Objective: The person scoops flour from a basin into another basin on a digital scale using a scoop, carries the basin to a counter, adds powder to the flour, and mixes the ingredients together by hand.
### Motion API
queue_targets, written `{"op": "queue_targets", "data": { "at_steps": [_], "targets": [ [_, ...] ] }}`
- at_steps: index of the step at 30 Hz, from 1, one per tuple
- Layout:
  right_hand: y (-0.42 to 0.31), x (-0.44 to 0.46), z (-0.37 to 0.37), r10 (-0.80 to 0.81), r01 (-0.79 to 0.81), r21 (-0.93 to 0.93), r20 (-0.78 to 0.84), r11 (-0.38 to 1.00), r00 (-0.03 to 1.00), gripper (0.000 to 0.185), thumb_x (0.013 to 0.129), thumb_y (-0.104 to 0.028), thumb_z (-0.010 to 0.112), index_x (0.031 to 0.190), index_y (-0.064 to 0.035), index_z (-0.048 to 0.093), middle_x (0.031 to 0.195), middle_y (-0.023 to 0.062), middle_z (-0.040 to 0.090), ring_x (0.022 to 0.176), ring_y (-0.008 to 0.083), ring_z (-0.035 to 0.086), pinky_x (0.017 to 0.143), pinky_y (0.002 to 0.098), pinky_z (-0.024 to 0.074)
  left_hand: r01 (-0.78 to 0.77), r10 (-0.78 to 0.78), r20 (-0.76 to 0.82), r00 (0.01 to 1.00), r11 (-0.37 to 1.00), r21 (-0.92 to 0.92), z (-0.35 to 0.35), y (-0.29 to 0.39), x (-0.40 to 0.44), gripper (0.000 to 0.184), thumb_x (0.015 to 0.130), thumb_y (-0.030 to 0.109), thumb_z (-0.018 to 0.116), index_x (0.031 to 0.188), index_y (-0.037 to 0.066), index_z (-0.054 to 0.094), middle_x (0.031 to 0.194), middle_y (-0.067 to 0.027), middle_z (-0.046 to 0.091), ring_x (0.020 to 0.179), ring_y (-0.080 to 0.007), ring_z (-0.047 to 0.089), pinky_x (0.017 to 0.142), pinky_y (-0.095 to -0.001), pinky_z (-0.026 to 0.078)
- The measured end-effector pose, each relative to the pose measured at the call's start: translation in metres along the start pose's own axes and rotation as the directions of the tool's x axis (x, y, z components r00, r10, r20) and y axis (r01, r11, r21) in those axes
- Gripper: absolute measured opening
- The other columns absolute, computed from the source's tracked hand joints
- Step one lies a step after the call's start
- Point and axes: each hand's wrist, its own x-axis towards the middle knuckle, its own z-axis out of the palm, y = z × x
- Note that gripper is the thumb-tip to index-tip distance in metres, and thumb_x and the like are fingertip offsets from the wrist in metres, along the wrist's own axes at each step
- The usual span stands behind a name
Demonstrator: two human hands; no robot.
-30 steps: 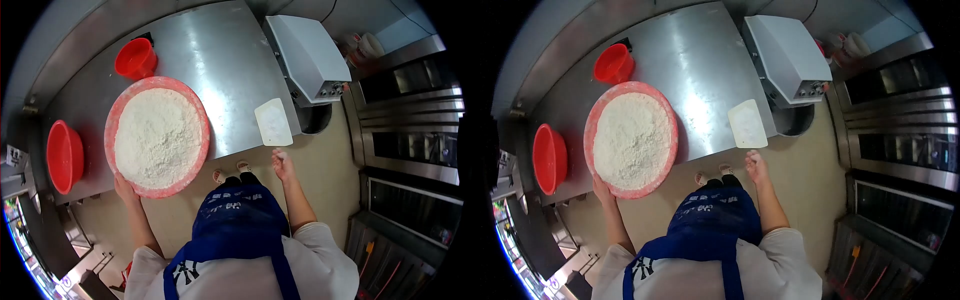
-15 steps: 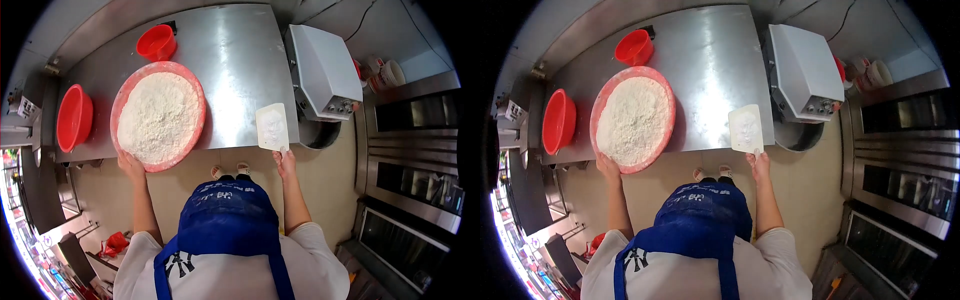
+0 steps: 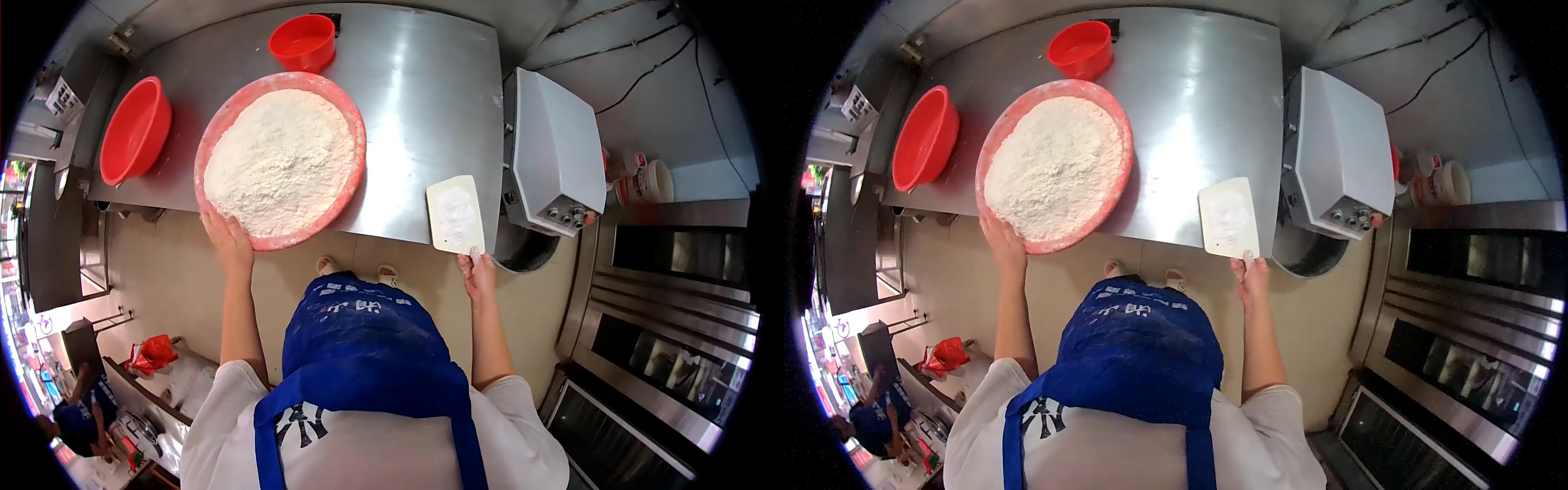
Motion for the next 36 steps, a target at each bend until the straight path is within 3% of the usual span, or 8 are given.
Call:
{"op": "queue_targets", "data": {
  "at_steps": [5,9,12,14,21,26,31,36],
  "targets": [
    [-0.044,-0.018,0.024,-0.063,0.064,-0.023,0.036,0.998,0.997,0.012,0.096,-0.009,0.053,0.105,-0.0007,0.054,0.088,0.0089,0.064,0.069,0.0158,0.067,0.059,0.0244,0.0578,-0.122,0.112,0.088,0.990,0.985,0.121,-0.007,0.013,0.014,0.061,0.092,0.016,0.045,0.145,-0.006,0.026,0.150,-0.0277,0.025,0.142,-0.0419,0.019,0.115,-0.0470,0.016],
    [-0.070,-0.041,0.072,-0.135,0.139,-0.138,0.035,0.981,0.990,0.015,0.096,-0.011,0.056,0.106,-0.0010,0.054,0.090,0.0080,0.064,0.072,0.0150,0.066,0.060,0.0234,0.0569,-0.204,0.192,0.090,0.977,0.968,0.146,-0.012,0.009,0.042,0.056,0.093,0.014,0.039,0.143,-0.009,0.028,0.147,-0.0291,0.030,0.139,-0.0426,0.025,0.115,-0.0459,0.018],
    [-0.076,-0.068,0.121,-0.159,0.167,-0.117,0.079,0.979,0.984,0.014,0.096,-0.011,0.056,0.106,-0.0015,0.055,0.090,0.0075,0.064,0.072,0.0149,0.066,0.061,0.0231,0.0564,-0.273,0.268,0.153,0.951,0.962,0.008,-0.020,0.010,0.067,0.059,0.090,0.013,0.041,0.143,-0.009,0.029,0.148,-0.0283,0.030,0.139,-0.0425,0.025,0.115,-0.0468,0.018],
    [-0.071,-0.082,0.154,-0.144,0.154,-0.130,0.085,0.979,0.986,0.015,0.096,-0.011,0.056,0.107,-0.0014,0.055,0.091,0.0077,0.064,0.071,0.0148,0.066,0.060,0.0232,0.0564,-0.301,0.328,0.258,0.909,0.943,-0.141,-0.027,0.008,0.081,0.072,0.082,0.012,0.059,0.144,-0.006,0.028,0.150,-0.0263,0.028,0.141,-0.0392,0.023,0.117,-0.0479,0.014],
    [-0.040,-0.110,0.251,-0.132,0.150,-0.173,0.112,0.973,0.985,0.018,0.097,-0.010,0.053,0.111,0.0003,0.055,0.093,0.0082,0.065,0.071,0.0138,0.066,0.060,0.0233,0.0560,-0.433,0.506,0.387,0.771,0.862,-0.265,-0.023,0.008,0.116,0.077,0.082,0.022,0.064,0.145,-0.004,0.028,0.151,-0.0244,0.027,0.141,-0.0393,0.024,0.116,-0.0504,0.016],
    [-0.027,-0.113,0.277,-0.158,0.194,-0.252,0.157,0.948,0.975,0.018,0.097,-0.011,0.053,0.109,0.0022,0.055,0.092,0.0086,0.065,0.070,0.0134,0.065,0.061,0.0235,0.0552,-0.392,0.519,0.439,0.734,0.851,-0.350,-0.021,0.014,0.122,0.079,0.084,0.027,0.064,0.147,-0.002,0.026,0.154,-0.0202,0.024,0.143,-0.0375,0.020,0.115,-0.0495,0.018],
    [-0.025,-0.118,0.294,-0.227,0.259,-0.349,0.129,0.901,0.965,0.017,0.097,-0.011,0.054,0.106,0.0029,0.057,0.092,0.0096,0.066,0.069,0.0146,0.065,0.061,0.0242,0.0542,-0.330,0.454,0.400,0.796,0.880,-0.342,-0.022,0.020,0.111,0.077,0.085,0.028,0.062,0.146,-0.003,0.026,0.153,-0.0214,0.026,0.142,-0.0376,0.022,0.115,-0.0482,0.019],
    [-0.023,-0.114,0.308,-0.204,0.271,-0.377,0.208,0.886,0.957,0.018,0.097,-0.011,0.054,0.106,0.0040,0.058,0.090,0.0092,0.066,0.071,0.0147,0.065,0.063,0.0246,0.0535,-0.331,0.448,0.362,0.817,0.879,-0.342,-0.020,0.017,0.109,0.077,0.085,0.029,0.062,0.145,-0.004,0.027,0.151,-0.0230,0.028,0.141,-0.0384,0.024,0.115,-0.0473,0.019]
  ]
}}
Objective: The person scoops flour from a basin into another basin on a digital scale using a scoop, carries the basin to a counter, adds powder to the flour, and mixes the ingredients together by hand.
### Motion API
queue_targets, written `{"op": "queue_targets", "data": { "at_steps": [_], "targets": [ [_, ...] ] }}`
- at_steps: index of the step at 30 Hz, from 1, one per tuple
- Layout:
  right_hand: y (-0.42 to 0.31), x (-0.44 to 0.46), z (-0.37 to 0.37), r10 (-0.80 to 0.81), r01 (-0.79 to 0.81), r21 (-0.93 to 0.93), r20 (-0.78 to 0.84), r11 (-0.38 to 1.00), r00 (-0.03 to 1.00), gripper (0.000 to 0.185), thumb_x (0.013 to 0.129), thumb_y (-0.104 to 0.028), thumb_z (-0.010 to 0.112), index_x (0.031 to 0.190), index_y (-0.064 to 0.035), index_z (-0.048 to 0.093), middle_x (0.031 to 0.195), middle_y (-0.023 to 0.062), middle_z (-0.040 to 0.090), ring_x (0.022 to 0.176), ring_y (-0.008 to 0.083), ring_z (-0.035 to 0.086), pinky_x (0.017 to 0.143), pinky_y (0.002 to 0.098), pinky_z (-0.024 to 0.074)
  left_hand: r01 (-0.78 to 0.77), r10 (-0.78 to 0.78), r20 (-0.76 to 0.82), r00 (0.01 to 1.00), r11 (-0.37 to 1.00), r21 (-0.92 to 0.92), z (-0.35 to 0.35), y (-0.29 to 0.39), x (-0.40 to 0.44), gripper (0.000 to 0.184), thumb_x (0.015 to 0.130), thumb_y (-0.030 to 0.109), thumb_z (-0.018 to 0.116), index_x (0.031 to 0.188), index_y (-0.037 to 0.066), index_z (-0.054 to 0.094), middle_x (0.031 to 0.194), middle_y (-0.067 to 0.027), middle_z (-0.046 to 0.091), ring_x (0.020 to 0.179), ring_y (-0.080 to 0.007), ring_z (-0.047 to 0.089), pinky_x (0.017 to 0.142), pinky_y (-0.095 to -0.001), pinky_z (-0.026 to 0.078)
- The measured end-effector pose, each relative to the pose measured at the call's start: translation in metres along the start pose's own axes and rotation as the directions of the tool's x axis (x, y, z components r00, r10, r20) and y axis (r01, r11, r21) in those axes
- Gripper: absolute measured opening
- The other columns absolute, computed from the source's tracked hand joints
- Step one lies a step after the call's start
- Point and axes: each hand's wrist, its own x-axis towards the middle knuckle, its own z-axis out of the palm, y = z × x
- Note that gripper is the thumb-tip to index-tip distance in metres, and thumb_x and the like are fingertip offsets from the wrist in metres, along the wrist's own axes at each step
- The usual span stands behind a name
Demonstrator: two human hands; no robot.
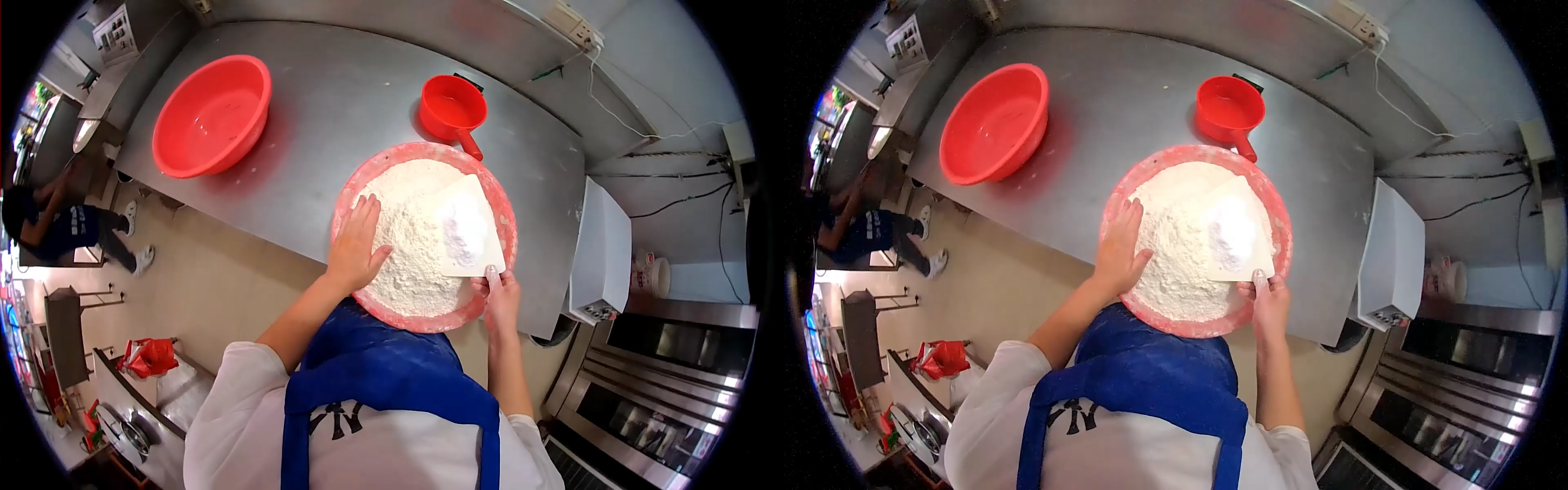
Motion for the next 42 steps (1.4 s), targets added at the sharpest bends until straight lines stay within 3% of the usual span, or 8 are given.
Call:
{"op": "queue_targets", "data": {
  "at_steps": [8,18,21,23,26,32,38,42],
  "targets": [
    [-0.007,-0.002,0.025,-0.148,0.163,-0.093,0.150,0.982,0.978,0.016,0.096,-0.009,0.053,0.105,0.0032,0.059,0.086,0.0070,0.066,0.069,0.0126,0.065,0.062,0.0244,0.0526,-0.023,0.022,-0.050,0.999,0.999,-0.029,0.000,0.000,-0.001,0.078,0.083,0.027,0.063,0.145,-0.005,0.027,0.150,-0.0247,0.029,0.140,-0.0399,0.026,0.115,-0.0473,0.021],
    [-0.031,-0.011,0.030,-0.386,0.403,-0.315,0.116,0.859,0.915,0.017,0.095,-0.007,0.052,0.103,0.0032,0.063,0.079,0.0056,0.066,0.066,0.0118,0.064,0.063,0.0260,0.0534,-0.008,0.006,-0.041,0.999,0.999,-0.046,0.001,-0.004,0.011,0.075,0.085,0.025,0.061,0.145,-0.005,0.027,0.150,-0.0253,0.028,0.140,-0.0405,0.025,0.115,-0.0481,0.021],
    [-0.033,-0.015,0.025,-0.480,0.491,-0.406,0.135,0.771,0.867,0.015,0.092,-0.011,0.056,0.101,0.0007,0.062,0.078,0.0078,0.067,0.065,0.0150,0.065,0.060,0.0296,0.0524,-0.083,0.079,-0.080,0.994,0.995,-0.048,-0.001,-0.001,0.035,0.073,0.086,0.026,0.058,0.144,-0.006,0.027,0.150,-0.0256,0.029,0.140,-0.0405,0.025,0.115,-0.0476,0.020],
    [-0.035,-0.019,0.024,-0.589,0.562,-0.621,0.192,0.546,0.785,0.016,0.089,-0.012,0.058,0.099,-0.0006,0.063,0.076,0.0134,0.066,0.063,0.0231,0.066,0.059,0.0352,0.0512,-0.090,0.085,-0.036,0.996,0.977,-0.193,-0.002,0.005,0.050,0.069,0.090,0.026,0.054,0.144,-0.006,0.027,0.150,-0.0257,0.029,0.140,-0.0401,0.025,0.116,-0.0466,0.020],
    [-0.040,-0.026,0.025,-0.665,0.592,-0.711,0.236,0.379,0.709,0.016,0.086,-0.011,0.059,0.098,-0.0019,0.064,0.077,0.0174,0.064,0.065,0.0315,0.064,0.060,0.0389,0.0498,-0.102,0.096,-0.034,0.995,0.958,-0.270,0.005,0.003,0.059,0.064,0.093,0.024,0.049,0.145,-0.006,0.026,0.150,-0.0249,0.028,0.141,-0.0397,0.025,0.116,-0.0451,0.020],
    [-0.052,-0.034,0.028,-0.726,0.663,-0.735,0.380,0.139,0.573,0.017,0.081,-0.006,0.061,0.097,-0.0030,0.064,0.085,0.0171,0.065,0.073,0.0339,0.064,0.064,0.0413,0.0508,-0.016,0.007,-0.026,1.000,0.934,-0.356,0.004,0.000,0.059,0.063,0.096,0.029,0.044,0.146,-0.004,0.025,0.152,-0.0240,0.027,0.141,-0.0392,0.024,0.116,-0.0440,0.020],
    [-0.054,-0.034,0.022,-0.767,0.673,-0.739,0.411,0.035,0.492,0.017,0.079,-0.002,0.061,0.096,-0.0023,0.062,0.086,0.0151,0.065,0.074,0.0334,0.064,0.066,0.0408,0.0513,-0.244,0.232,-0.090,0.969,0.954,-0.173,0.004,0.039,0.057,0.068,0.097,0.033,0.041,0.147,-0.006,0.018,0.153,-0.0262,0.020,0.143,-0.0396,0.018,0.117,-0.0427,0.016],
    [-0.061,-0.037,0.026,-0.798,0.704,-0.710,0.417,0.014,0.435,0.017,0.079,-0.001,0.061,0.095,-0.0025,0.062,0.085,0.0149,0.065,0.075,0.0332,0.064,0.066,0.0401,0.0514,-0.181,0.161,-0.121,0.979,0.969,-0.171,0.015,0.041,0.060,0.068,0.100,0.037,0.034,0.148,-0.006,0.015,0.155,-0.0253,0.017,0.145,-0.0356,0.017,0.117,-0.0401,0.014]
  ]
}}
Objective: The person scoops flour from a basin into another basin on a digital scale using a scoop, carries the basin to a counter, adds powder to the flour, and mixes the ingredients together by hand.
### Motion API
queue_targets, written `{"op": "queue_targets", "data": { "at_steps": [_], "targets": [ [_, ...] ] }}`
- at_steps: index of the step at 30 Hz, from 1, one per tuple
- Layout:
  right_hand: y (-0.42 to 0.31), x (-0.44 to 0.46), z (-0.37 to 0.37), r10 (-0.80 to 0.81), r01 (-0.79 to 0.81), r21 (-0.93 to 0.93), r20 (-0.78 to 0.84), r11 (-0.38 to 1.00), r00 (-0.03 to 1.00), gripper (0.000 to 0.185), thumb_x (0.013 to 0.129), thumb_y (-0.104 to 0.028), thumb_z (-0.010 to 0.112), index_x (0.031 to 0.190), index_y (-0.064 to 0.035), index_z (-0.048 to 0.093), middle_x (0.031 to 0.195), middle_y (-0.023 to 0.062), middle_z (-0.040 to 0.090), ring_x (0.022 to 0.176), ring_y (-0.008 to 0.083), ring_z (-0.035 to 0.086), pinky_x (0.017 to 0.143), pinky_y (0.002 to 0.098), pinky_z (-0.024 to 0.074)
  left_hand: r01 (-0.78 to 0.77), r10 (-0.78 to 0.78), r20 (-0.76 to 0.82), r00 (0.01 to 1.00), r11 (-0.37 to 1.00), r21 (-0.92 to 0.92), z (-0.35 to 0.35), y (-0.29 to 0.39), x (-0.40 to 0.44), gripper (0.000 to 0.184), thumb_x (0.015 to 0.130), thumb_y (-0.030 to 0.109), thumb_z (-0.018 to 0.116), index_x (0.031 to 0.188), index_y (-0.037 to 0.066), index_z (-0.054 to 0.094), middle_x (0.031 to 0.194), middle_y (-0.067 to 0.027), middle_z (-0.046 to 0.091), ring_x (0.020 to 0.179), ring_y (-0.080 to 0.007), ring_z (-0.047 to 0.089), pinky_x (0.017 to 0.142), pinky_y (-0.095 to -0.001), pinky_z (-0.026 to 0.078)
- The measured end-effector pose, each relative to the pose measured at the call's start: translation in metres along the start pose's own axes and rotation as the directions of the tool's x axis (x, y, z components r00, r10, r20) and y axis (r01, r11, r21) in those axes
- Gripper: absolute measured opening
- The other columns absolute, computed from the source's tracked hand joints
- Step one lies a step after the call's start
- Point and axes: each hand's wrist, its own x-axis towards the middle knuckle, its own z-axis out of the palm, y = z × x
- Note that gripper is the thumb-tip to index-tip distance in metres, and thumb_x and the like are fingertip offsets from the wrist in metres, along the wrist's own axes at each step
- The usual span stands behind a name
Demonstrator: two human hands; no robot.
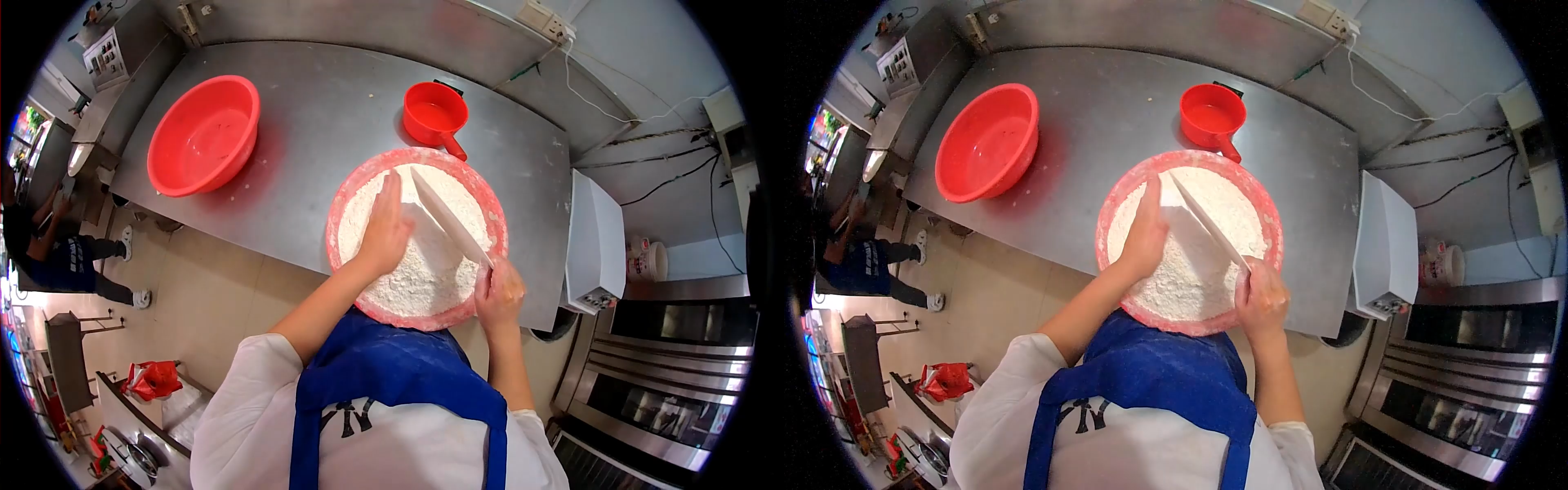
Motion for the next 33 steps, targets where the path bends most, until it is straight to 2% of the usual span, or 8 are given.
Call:
{"op": "queue_targets", "data": {
  "at_steps": [2,3,8,21,24,26,29,33],
  "targets": [
    [-0.001,0.003,-0.001,-0.019,0.019,0.008,-0.008,1.000,1.000,0.016,0.080,0.000,0.060,0.095,-0.0023,0.061,0.085,0.0148,0.065,0.075,0.0334,0.063,0.066,0.0400,0.0513,0.445,-0.522,0.132,0.843,0.538,-0.716,0.000,-0.004,0.012,0.069,0.103,0.046,0.021,0.149,-0.004,0.016,0.156,-0.0177,0.020,0.145,-0.0277,0.018,0.118,-0.0372,0.014],
    [0.000,0.003,0.000,-0.020,0.021,0.008,-0.009,1.000,1.000,0.016,0.080,0.000,0.060,0.095,-0.0023,0.061,0.085,0.0148,0.065,0.075,0.0334,0.063,0.066,0.0400,0.0513,0.384,-0.549,0.100,0.830,0.433,-0.816,0.000,-0.009,0.017,0.069,0.103,0.047,0.016,0.149,-0.005,0.016,0.156,-0.0180,0.020,0.145,-0.0259,0.017,0.118,-0.0344,0.013],
    [0.006,0.006,0.007,0.017,-0.018,0.047,0.029,0.999,0.999,0.014,0.081,0.000,0.061,0.095,-0.0024,0.060,0.083,0.0145,0.063,0.074,0.0333,0.063,0.066,0.0406,0.0509,0.317,-0.325,0.209,0.922,0.326,-0.891,0.012,-0.010,0.033,0.084,0.098,0.060,0.005,0.147,-0.006,0.021,0.155,-0.0185,0.023,0.145,-0.0267,0.019,0.119,-0.0358,0.009],
    [0.026,0.014,0.014,0.030,-0.025,0.058,-0.085,0.998,0.996,0.008,0.085,-0.004,0.060,0.094,-0.0034,0.061,0.080,0.0158,0.063,0.073,0.0339,0.063,0.064,0.0389,0.0501,0.398,-0.440,0.273,0.856,0.220,-0.891,-0.017,-0.009,0.035,0.076,0.101,0.055,0.011,0.147,-0.004,0.024,0.154,-0.0172,0.026,0.144,-0.0267,0.022,0.119,-0.0356,0.012],
    [0.030,0.015,0.012,0.311,-0.277,0.250,-0.110,0.928,0.944,0.008,0.089,-0.009,0.058,0.090,-0.0015,0.061,0.072,0.0118,0.062,0.060,0.0232,0.061,0.057,0.0343,0.0477,0.363,-0.302,0.203,0.931,0.731,-0.578,-0.008,-0.014,0.021,0.057,0.103,0.037,0.024,0.148,0.002,0.029,0.154,-0.0164,0.027,0.145,-0.0265,0.021,0.118,-0.0383,0.016],
    [0.046,0.014,0.015,0.447,-0.394,0.335,-0.099,0.856,0.889,0.011,0.092,-0.009,0.054,0.093,-0.0009,0.061,0.073,0.0082,0.062,0.062,0.0172,0.060,0.057,0.0308,0.0482,-0.018,-0.022,0.285,0.958,0.991,0.135,-0.007,0.000,0.011,0.061,0.097,0.039,0.046,0.143,0.000,0.035,0.149,-0.0202,0.033,0.141,-0.0336,0.027,0.116,-0.0462,0.018],
    [0.102,-0.007,0.032,0.591,-0.489,0.480,-0.080,0.728,0.802,0.014,0.096,-0.012,0.051,0.095,-0.0020,0.060,0.075,0.0023,0.060,0.062,0.0104,0.056,0.058,0.0257,0.0479,-0.213,0.063,0.459,0.886,0.935,0.282,-0.023,0.034,-0.003,0.071,0.088,0.040,0.058,0.141,-0.002,0.037,0.146,-0.0207,0.037,0.139,-0.0340,0.031,0.115,-0.0492,0.021],
    [0.152,-0.049,0.036,0.910,-0.588,0.770,0.022,0.249,0.415,0.012,0.096,-0.015,0.051,0.095,-0.0033,0.054,0.077,0.0036,0.057,0.063,0.0116,0.057,0.057,0.0240,0.0495,-0.167,0.004,0.449,0.893,0.932,0.323,-0.014,0.032,-0.018,0.079,0.085,0.048,0.060,0.139,-0.005,0.037,0.145,-0.0224,0.038,0.138,-0.0347,0.032,0.114,-0.0486,0.022]
  ]
}}
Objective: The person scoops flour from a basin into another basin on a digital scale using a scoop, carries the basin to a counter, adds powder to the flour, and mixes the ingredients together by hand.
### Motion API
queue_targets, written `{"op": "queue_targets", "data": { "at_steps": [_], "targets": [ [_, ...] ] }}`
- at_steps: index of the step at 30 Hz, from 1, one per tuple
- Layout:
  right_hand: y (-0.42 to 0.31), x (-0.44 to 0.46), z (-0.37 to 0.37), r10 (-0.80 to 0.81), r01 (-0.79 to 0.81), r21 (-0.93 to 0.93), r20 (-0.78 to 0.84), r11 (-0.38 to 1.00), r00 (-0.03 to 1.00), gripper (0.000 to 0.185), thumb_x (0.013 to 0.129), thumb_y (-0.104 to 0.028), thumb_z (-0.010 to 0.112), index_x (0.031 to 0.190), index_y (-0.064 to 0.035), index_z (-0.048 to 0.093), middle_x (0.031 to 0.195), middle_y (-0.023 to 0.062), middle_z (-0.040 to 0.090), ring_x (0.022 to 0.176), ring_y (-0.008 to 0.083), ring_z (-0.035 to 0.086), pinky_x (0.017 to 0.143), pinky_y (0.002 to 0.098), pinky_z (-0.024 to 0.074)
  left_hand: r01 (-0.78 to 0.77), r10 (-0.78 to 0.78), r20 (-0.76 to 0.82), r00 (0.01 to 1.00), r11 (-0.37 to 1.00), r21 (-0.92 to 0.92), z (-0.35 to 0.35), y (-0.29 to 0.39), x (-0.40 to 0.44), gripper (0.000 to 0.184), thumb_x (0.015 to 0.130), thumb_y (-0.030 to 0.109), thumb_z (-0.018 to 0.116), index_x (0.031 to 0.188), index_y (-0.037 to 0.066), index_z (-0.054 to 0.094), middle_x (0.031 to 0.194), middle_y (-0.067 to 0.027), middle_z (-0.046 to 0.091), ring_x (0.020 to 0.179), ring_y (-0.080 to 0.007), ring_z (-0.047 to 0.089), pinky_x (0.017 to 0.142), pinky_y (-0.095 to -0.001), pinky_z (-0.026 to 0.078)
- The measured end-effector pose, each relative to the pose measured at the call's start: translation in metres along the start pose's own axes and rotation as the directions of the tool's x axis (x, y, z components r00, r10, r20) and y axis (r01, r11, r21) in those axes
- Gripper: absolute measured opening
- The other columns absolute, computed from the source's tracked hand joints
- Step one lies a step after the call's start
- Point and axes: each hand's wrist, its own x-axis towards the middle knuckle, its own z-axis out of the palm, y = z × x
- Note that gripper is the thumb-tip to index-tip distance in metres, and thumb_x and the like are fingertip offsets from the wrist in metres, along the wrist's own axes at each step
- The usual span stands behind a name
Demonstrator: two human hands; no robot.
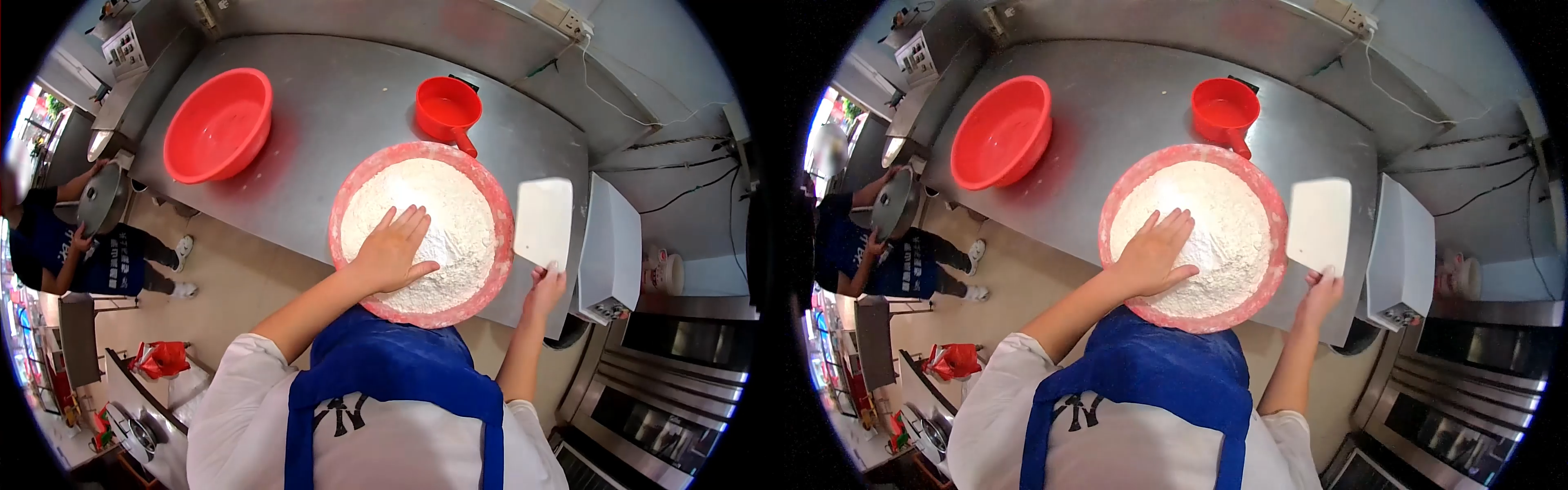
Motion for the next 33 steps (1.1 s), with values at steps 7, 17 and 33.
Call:
{"op": "queue_targets", "data": {
  "at_steps": [7,17,33],
  "targets": [
    [0.101,0.035,-0.070,0.311,-0.294,0.142,-0.121,0.945,0.943,0.014,0.097,-0.016,0.052,0.096,-0.0017,0.049,0.079,0.0076,0.059,0.063,0.0145,0.060,0.051,0.0227,0.0521,0.195,-0.195,-0.011,0.981,0.981,0.003,0.020,0.023,0.009,0.083,0.088,0.048,0.057,0.137,-0.015,0.032,0.144,-0.0320,0.034,0.138,-0.0403,0.029,0.115,-0.0490,0.021],
    [0.134,0.039,-0.082,0.486,-0.485,0.097,0.008,0.869,0.874,0.015,0.094,-0.016,0.055,0.096,-0.0018,0.050,0.079,0.0086,0.059,0.064,0.0147,0.061,0.051,0.0243,0.0514,0.157,-0.160,0.048,0.986,0.985,0.066,0.026,0.048,0.009,0.083,0.084,0.049,0.061,0.139,-0.008,0.036,0.146,-0.0264,0.035,0.140,-0.0355,0.029,0.115,-0.0480,0.021],
    [-0.051,-0.091,0.068,-0.226,0.965,0.233,0.953,0.123,-0.201,0.051,0.079,-0.017,0.063,0.127,-0.0020,0.054,0.139,0.0138,0.049,0.131,0.0281,0.044,0.108,0.0469,0.0348,0.136,-0.123,-0.125,0.985,0.986,0.096,0.009,0.008,-0.025,0.074,0.084,0.051,0.060,0.133,-0.003,0.047,0.140,-0.0203,0.046,0.132,-0.0329,0.040,0.111,-0.0479,0.027]
  ]
}}
